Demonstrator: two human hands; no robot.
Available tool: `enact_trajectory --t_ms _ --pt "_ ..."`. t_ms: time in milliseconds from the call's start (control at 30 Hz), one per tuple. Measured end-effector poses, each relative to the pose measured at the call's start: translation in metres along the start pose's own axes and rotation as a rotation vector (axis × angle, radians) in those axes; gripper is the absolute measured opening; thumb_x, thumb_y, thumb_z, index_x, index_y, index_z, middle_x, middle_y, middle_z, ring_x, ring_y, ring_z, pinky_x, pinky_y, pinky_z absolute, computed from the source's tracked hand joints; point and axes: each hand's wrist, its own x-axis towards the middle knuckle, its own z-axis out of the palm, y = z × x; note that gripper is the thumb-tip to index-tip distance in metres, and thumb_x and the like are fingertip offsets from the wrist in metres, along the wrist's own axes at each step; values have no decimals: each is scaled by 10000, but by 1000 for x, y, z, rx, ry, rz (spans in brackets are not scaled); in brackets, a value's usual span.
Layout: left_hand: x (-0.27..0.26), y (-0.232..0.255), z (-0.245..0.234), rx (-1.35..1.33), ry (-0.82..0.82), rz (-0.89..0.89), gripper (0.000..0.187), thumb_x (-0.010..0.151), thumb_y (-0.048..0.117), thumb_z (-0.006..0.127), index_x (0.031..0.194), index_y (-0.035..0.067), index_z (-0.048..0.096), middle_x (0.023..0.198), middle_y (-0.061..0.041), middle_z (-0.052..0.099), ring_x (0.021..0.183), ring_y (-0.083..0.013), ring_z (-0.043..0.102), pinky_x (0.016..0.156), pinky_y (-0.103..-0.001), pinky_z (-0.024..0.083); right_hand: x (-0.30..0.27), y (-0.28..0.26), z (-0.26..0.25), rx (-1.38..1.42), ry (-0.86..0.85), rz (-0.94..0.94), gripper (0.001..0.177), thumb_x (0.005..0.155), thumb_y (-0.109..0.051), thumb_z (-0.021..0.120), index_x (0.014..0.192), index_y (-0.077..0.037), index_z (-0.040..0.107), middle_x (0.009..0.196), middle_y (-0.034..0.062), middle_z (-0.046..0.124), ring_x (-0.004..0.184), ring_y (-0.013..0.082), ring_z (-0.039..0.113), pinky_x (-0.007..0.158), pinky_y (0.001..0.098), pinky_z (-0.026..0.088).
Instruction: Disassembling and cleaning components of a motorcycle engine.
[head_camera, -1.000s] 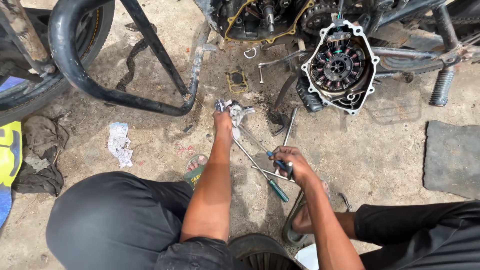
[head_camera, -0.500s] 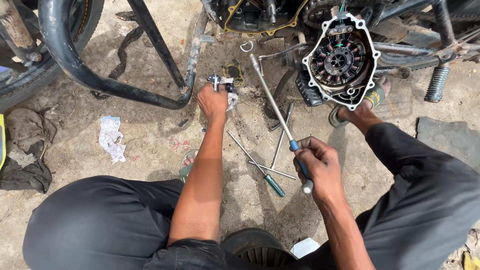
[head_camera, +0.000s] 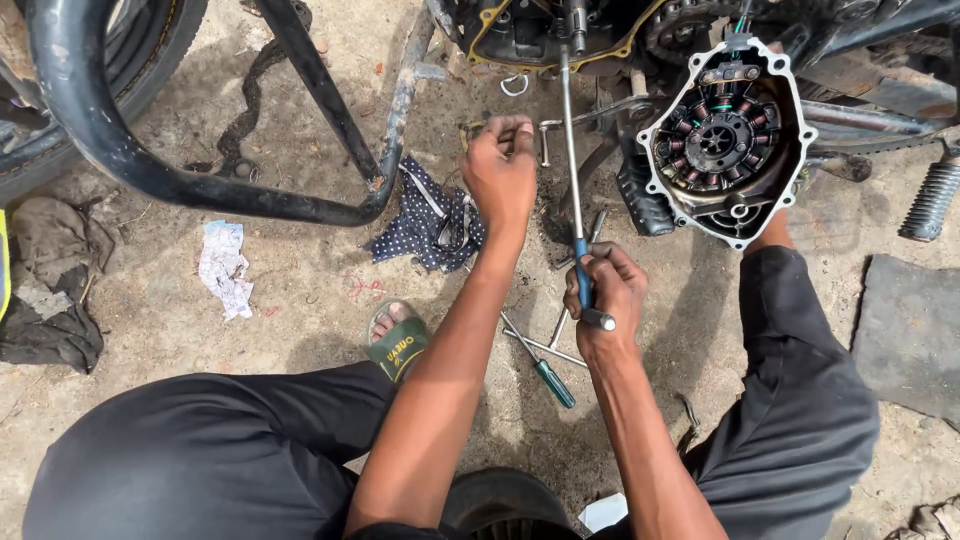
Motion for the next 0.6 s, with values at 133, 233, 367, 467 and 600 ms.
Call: enact_trajectory --t_ms 133,233,367,467,600 --pt "-2 25 -8 -65 -106 -93 114 870 74 741 982 56 749 828 -60 761 680 -145 709 646 -312 557 10 -16 10 64 -73 71 143 900 -53 499 935 45 596 588 88 524 379 131 402 355 271 320" --pt "-10 23 -16 -71 -139 -69 131 868 72 749 996 51 729 899 -66 743 704 -159 700 654 -323 576 11 -15 8 7 -42 82 172 895 -56 485 942 56 607 589 99 526 380 146 392 364 288 318" --pt "-24 39 -30 43 -91 232 128 896 53 731 1022 51 709 1013 -88 697 897 -228 725 828 -367 572 17 -9 -4 201 -115 135 194 912 -105 491 969 44 600 612 90 514 396 154 381 445 301 361" --pt "-27 51 -31 61 -91 285 113 891 56 722 1003 63 709 1022 -89 689 928 -267 718 853 -396 557 14 -12 -10 140 -114 154 217 903 -131 495 981 39 607 605 92 504 376 158 361 460 312 364" --pt "-29 59 -31 42 -210 236 87 919 97 706 1000 67 703 991 -83 694 916 -287 719 835 -399 565 18 -10 -4 154 -95 178 226 886 -145 501 986 25 612 602 94 511 373 157 366 462 319 364"
